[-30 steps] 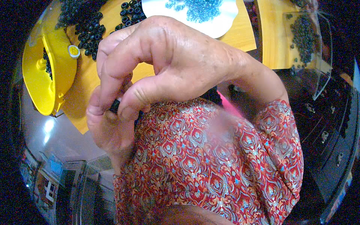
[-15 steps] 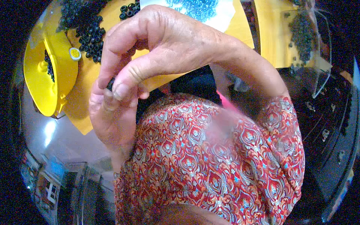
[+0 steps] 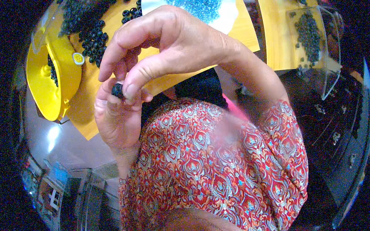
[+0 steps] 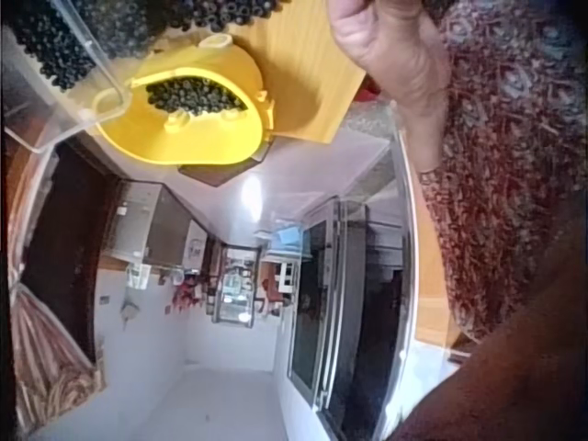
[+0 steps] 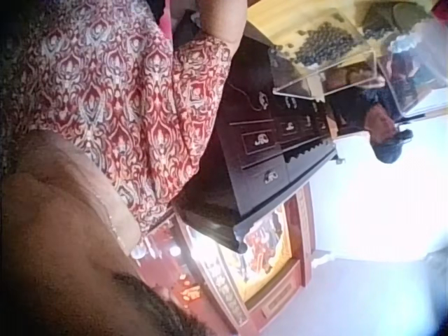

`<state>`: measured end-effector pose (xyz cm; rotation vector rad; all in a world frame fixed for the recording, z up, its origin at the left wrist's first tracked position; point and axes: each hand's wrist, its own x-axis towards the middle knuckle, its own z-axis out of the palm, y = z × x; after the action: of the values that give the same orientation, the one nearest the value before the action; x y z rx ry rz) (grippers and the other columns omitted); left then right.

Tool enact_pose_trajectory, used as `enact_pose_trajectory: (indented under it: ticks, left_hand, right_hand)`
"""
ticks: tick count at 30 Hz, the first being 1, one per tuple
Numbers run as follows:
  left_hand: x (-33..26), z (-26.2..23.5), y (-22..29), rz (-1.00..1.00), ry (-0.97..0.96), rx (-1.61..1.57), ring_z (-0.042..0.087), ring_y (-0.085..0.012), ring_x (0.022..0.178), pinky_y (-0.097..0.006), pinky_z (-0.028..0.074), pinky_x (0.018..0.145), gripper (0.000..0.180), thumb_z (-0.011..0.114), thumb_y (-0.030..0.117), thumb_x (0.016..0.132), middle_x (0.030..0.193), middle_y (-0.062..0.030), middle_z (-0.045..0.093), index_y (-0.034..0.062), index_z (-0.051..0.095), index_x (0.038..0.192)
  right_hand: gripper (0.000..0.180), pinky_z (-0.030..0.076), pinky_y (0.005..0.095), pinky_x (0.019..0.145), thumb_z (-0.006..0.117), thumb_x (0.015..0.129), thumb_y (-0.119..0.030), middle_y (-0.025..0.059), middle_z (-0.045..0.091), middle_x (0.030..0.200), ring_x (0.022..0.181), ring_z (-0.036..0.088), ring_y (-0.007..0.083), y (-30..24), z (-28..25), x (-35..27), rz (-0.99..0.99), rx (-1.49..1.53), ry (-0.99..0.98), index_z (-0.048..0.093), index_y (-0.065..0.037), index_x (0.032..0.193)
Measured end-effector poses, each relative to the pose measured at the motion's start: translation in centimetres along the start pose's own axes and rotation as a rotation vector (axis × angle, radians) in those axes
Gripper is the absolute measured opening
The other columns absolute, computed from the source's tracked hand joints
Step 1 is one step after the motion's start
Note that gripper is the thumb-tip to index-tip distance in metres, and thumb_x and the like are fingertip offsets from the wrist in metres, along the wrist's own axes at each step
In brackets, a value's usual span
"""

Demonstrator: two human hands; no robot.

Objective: Assembling tiny components by inserting small blue pins or beads into black plastic grommets.

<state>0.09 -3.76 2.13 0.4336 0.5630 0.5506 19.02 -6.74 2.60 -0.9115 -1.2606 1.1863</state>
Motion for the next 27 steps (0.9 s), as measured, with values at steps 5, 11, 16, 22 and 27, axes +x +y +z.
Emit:
enact_pose_trajectory:
  ticks: [5,11,16,22,27]
  left_hand:
    - [0.1,0.4,-0.1,0.050,0.036,0.063,0.060,-0.0160,0.071,-0.027,0.049,0.067,0.029,0.071,0.013,0.080,0.088,-0.0115,0.064,-0.0032,0.059,0.101]
    - [-0.3,-0.7,0.1,0.042,-0.010,0.270,0.061,-0.0196,0.078,-0.031,0.050,0.067,0.042,0.071,0.023,0.081,0.092,-0.0135,0.064,-0.0067,0.056,0.106]
    - [-0.5,-1.4,0.5,0.001,-0.061,0.343,0.063,-0.0263,0.080,-0.037,0.052,0.067,0.050,0.071,0.031,0.080,0.095,-0.0173,0.064,-0.0079,0.055,0.108]
    - [-0.8,-1.0,0.3,-0.033,-0.060,0.321,0.062,-0.0262,0.078,-0.036,0.052,0.066,0.045,0.072,0.029,0.080,0.093,-0.0162,0.064,-0.0051,0.057,0.106]
    - [-0.3,0.5,0.1,0.086,-0.018,0.149,0.057,-0.0157,0.066,-0.032,0.051,0.066,0.032,0.070,0.020,0.082,0.080,-0.0118,0.062,-0.0043,0.058,0.099]
  right_hand:
    - [0.032,0.046,0.0289,0.068,0.077,0.069,-0.012,0.0109,0.063,0.081,0.076,0.059,0.0183,0.0,-0.7,-0.2,-0.094,-0.112,-0.083,0.068,0.004,0.094]
    - [0.034,0.045,0.0290,0.062,0.074,0.072,-0.015,0.0090,0.060,0.079,0.071,0.058,0.0190,0.0,-0.8,-0.6,-0.159,-0.176,-0.161,0.068,0.002,0.100]
    - [0.020,0.046,0.0338,0.059,0.071,0.076,-0.012,0.0068,0.058,0.070,0.068,0.059,0.0215,-1.5,-0.3,-0.4,-0.122,-0.295,-0.185,0.069,-0.005,0.094]
    - [0.015,0.046,0.0365,0.058,0.069,0.073,-0.009,0.0082,0.055,0.069,0.065,0.058,0.0270,-0.6,0.1,-0.7,-0.234,-0.306,-0.148,0.066,-0.003,0.086]
    - [0.022,0.044,0.0322,0.057,0.071,0.075,-0.012,0.0112,0.054,0.075,0.066,0.055,0.0224,0.8,0.5,-0.1,-0.388,-0.268,-0.094,0.065,0.005,0.088]
